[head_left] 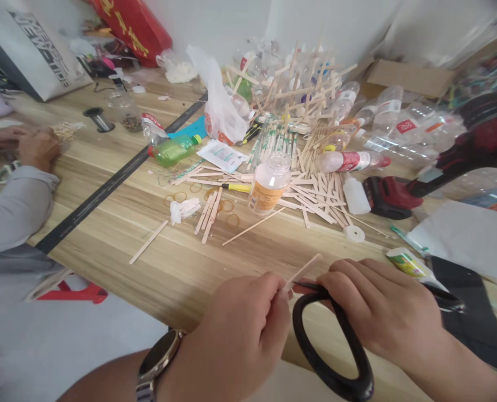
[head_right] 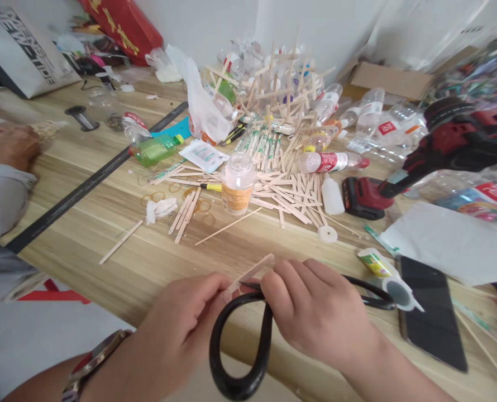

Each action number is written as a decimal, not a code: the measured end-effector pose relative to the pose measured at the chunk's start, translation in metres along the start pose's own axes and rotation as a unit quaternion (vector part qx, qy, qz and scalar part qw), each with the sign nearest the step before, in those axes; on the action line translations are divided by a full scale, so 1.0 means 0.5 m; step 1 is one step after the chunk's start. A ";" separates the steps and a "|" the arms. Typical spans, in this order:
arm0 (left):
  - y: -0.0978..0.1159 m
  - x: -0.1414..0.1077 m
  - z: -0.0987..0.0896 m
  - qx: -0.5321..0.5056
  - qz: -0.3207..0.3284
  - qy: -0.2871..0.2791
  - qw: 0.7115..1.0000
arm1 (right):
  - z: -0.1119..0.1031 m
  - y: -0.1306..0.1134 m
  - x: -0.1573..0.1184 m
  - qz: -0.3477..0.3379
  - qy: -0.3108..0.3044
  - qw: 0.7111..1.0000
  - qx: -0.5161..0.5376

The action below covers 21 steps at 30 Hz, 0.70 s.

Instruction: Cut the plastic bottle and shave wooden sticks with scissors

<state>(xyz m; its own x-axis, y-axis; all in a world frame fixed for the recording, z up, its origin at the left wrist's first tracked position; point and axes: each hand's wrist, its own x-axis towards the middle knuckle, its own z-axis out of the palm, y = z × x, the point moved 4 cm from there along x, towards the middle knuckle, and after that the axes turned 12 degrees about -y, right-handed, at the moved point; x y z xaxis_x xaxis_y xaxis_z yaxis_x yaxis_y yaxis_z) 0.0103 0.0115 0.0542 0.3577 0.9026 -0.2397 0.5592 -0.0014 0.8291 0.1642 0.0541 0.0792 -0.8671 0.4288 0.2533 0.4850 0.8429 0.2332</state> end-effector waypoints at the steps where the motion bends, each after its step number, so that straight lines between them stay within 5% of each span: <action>1: 0.000 0.000 0.000 0.005 0.003 0.000 1.000 | -0.001 0.001 0.001 0.003 0.002 1.000 0.000; 10: -0.002 -0.005 -0.001 0.025 0.062 -0.003 0.998 | 0.031 0.011 -0.009 0.068 -0.022 0.989 0.131; 21: -0.012 -0.007 0.010 0.012 0.055 -0.005 0.998 | 0.045 -0.007 0.008 0.111 -0.019 0.966 0.231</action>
<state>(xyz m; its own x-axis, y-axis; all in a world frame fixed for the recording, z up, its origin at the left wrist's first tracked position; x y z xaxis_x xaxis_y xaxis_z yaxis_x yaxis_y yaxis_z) 0.0094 0.0064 0.0477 0.4260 0.8918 -0.1523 0.5332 -0.1115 0.8386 0.1564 0.0603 0.0584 -0.7555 0.6199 0.2120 0.5647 0.7802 -0.2692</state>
